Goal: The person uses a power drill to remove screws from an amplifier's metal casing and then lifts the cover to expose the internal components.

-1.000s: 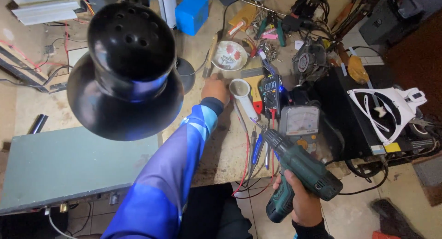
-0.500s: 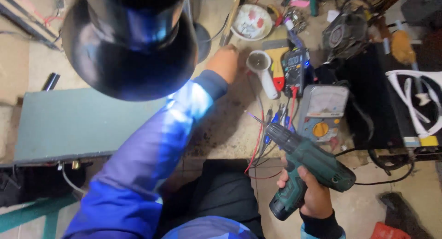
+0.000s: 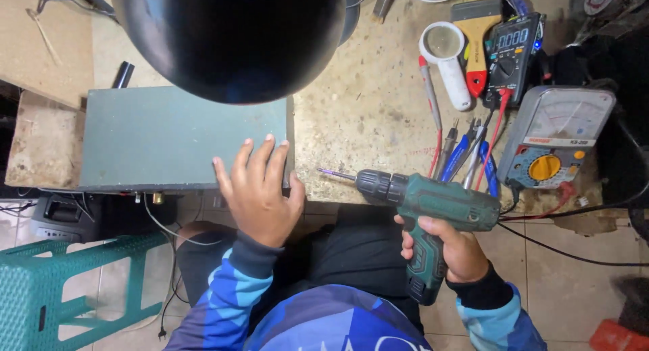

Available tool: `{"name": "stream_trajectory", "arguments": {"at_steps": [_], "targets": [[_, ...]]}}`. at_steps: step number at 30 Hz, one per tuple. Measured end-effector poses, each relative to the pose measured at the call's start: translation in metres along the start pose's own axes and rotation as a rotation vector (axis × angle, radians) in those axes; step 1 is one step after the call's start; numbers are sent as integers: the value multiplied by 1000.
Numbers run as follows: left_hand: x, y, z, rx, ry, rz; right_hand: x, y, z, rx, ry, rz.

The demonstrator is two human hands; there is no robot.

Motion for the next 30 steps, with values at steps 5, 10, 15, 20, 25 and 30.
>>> {"name": "stream_trajectory", "arguments": {"at_steps": [5, 10, 15, 20, 25, 30], "targets": [[-30, 25, 24, -75, 37, -54, -2, -19, 3, 12, 31, -46], [-63, 34, 27, -85, 26, -56, -8, -48, 0, -18, 104, -85], [-87, 31, 10, 13, -50, -49, -7, -64, -12, -56, 182, -59], [-86, 31, 1, 40, -133, -30, 3, -78, -8, 11, 170, -92], [-85, 32, 3, 35, -153, -31, 3, -81, -7, 38, 153, -125], [-84, 33, 3, 31, -160, -34, -2, -77, -10, 7, 106, -111]]}}
Point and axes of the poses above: each hand's wrist, its own x-axis towards the middle knuckle, its own z-axis out of the back of the hand, y = z × x, the point moved 1 cm from there along x, towards the middle knuckle, and after that the axes turned 5 degrees about x, right-handed, at the moved point
